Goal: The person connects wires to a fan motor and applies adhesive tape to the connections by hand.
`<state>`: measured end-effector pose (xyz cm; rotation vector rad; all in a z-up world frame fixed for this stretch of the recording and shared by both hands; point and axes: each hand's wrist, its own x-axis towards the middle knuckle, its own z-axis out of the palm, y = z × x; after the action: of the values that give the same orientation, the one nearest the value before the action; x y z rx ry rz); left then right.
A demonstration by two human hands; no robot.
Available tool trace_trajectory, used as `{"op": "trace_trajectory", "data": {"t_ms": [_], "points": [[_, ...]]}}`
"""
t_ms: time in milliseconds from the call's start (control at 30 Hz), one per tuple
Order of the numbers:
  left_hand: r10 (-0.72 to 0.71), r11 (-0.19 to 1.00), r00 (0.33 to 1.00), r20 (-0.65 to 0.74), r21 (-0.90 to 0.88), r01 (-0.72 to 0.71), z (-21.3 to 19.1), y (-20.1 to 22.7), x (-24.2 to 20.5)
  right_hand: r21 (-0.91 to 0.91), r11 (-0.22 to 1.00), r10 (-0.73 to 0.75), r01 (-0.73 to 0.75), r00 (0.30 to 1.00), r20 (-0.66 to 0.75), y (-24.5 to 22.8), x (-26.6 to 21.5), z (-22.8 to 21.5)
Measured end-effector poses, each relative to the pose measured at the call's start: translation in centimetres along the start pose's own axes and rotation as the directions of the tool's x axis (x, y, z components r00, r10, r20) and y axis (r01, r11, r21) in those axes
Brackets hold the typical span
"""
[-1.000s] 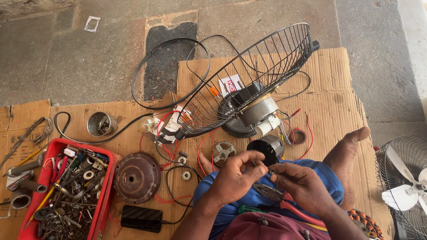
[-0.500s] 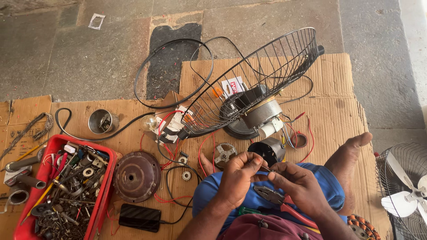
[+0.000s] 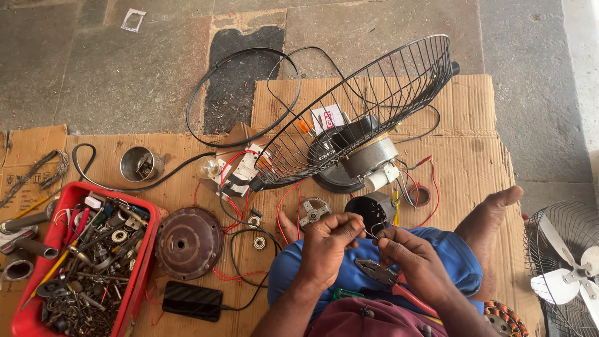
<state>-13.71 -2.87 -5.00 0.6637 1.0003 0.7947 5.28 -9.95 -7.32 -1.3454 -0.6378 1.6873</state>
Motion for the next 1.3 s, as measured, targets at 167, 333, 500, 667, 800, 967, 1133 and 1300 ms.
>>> {"op": "trace_trajectory", "data": {"t_ms": [167,333,500,667,800,967,1133,1300], "points": [[-0.072,0.982,0.976,-0.206,-0.185,0.033,-0.7,-0.7,0.9,0.038,0.998,0.044,-0.043,0.999,-0.023,0.7,0.5,1.2],[-0.044,0.965,0.953,-0.301,-0.26,-0.037,-1.7,-2.1,1.4,0.03,0.997,0.076,-0.076,0.997,-0.028,1.4,0.7,2.3],[-0.014,0.852,0.883,-0.468,-0.468,-0.235,-6.4,-2.6,5.1,0.054,0.996,0.067,-0.064,0.996,-0.057,1.9,-0.1,1.3],[0.058,0.96,0.849,-0.525,-0.204,-0.192,-9.6,-3.1,5.4,0.156,0.987,0.036,-0.027,0.998,-0.054,1.4,-0.7,0.1],[0.058,0.994,0.931,-0.361,0.112,-0.019,-6.4,-2.3,3.4,0.156,0.988,0.003,0.005,0.999,-0.052,1.3,-0.6,0.6],[-0.05,0.997,0.994,0.098,0.056,0.045,-0.4,-1.2,0.0,0.011,1.0,-0.025,0.026,0.998,-0.057,0.8,-0.6,0.7],[0.06,0.997,0.989,0.137,-0.065,-0.051,1.5,-0.7,-0.4,-0.228,0.974,-0.035,0.014,0.996,-0.087,-0.7,-1.4,0.2],[0.028,0.993,0.977,0.211,0.107,-0.052,1.6,1.2,-0.9,-0.053,0.995,-0.087,0.081,0.991,-0.105,-3.0,-1.6,-1.0]]}}
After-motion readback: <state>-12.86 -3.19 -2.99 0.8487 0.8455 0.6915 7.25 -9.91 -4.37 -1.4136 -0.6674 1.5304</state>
